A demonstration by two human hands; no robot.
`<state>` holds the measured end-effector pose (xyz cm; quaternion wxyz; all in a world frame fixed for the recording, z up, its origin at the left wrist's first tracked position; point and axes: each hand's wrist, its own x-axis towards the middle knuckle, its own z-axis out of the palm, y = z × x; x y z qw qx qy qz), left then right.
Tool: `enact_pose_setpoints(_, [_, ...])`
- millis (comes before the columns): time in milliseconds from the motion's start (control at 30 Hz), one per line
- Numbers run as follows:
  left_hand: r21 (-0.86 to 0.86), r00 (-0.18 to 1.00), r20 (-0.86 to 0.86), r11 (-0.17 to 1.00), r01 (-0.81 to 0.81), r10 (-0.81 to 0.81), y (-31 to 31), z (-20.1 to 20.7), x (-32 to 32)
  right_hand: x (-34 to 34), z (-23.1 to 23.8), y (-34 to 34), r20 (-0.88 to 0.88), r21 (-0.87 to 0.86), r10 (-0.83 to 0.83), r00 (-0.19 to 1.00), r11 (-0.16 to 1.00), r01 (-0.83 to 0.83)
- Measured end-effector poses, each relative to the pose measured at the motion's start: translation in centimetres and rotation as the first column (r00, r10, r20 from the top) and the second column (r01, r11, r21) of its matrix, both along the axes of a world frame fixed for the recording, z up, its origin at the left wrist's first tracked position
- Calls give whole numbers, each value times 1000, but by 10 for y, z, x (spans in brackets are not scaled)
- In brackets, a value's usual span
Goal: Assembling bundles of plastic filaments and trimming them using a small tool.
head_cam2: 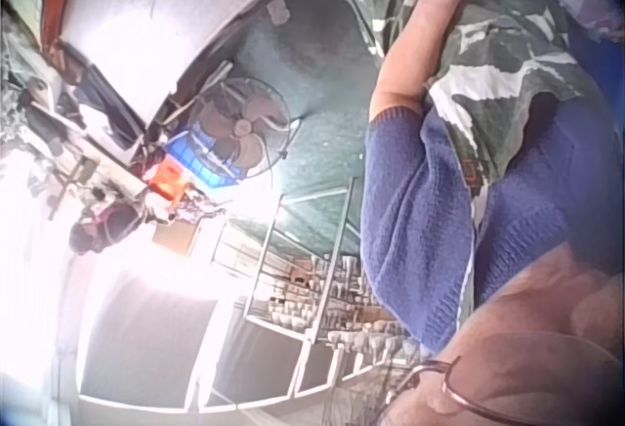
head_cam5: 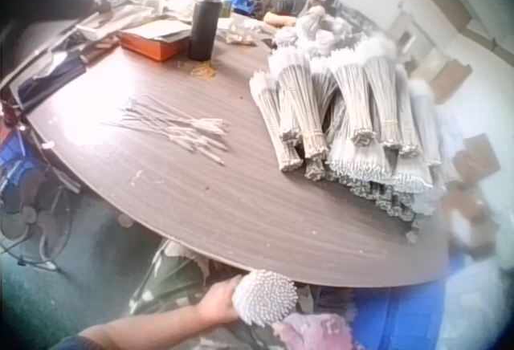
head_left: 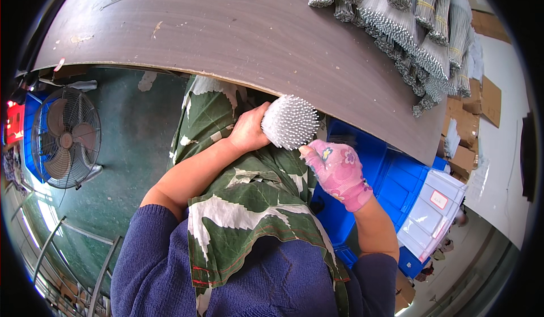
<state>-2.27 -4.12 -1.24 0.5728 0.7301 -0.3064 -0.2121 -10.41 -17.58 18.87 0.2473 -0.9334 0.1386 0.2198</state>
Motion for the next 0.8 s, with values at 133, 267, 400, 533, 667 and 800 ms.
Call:
enact_pose_setpoints(133, [14, 1000, 5, 1000, -5, 5, 2, 0, 0, 10, 13, 5, -61, -144, 119, 991, 981, -127])
enact_pose_setpoints(267, [30, 1000, 8, 999, -14, 13, 1, 3, 1, 18, 18, -2, -77, -113, 168, 983, 978, -176])
enact_pose_setpoints(400, [7, 1000, -1, 1000, -14, 14, 3, 2, 1, 23, 22, -14, -181, 67, 130, 975, 991, -119])
enact_pose_setpoints(533, [-28, 1000, -27, 1000, 5, -6, 2, 4, 1, 27, 17, -21, -224, 110, 130, 966, 988, -108])
enact_pose_setpoints(667, [10, 999, -35, 1000, 5, -4, 3, 6, 1, 35, 13, -24, -292, 114, 114, 950, 990, -83])
enact_pose_setpoints(800, [-12, 999, -45, 1000, 3, -3, 4, 7, 1, 45, 13, -24, -348, 120, 145, 926, 987, -109])
